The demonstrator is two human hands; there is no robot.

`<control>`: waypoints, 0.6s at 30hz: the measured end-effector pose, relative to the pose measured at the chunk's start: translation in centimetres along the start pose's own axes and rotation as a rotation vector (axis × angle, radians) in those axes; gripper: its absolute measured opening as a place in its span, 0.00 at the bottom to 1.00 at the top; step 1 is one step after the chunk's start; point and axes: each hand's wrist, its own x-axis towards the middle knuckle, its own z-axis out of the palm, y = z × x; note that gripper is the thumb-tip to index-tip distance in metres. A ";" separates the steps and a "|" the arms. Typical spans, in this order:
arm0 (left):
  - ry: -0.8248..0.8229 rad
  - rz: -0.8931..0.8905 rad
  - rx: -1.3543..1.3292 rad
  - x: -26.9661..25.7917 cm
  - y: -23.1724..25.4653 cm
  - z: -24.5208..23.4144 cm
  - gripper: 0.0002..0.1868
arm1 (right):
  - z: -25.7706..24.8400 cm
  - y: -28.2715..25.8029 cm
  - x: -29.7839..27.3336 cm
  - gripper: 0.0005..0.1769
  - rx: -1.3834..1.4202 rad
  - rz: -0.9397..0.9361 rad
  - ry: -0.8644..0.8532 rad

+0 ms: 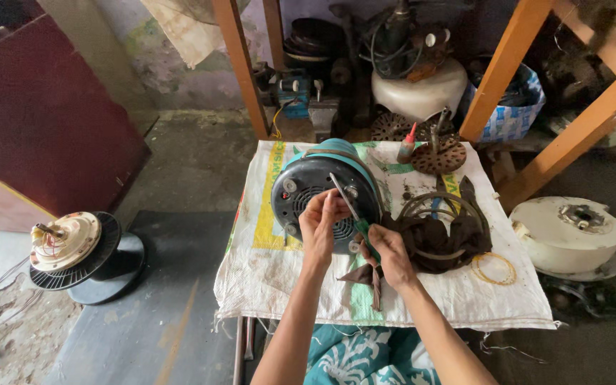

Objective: The person uses a green screwdriver to unscrew the back casing of a small blue and black fan motor. They rotate the motor to access different screws and continue removing them to open the device.

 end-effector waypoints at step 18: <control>-0.233 -0.269 -0.516 0.3 1.2 0.8 0.18 | 0.2 0.9 -0.5 0.25 0.645 0.349 -0.353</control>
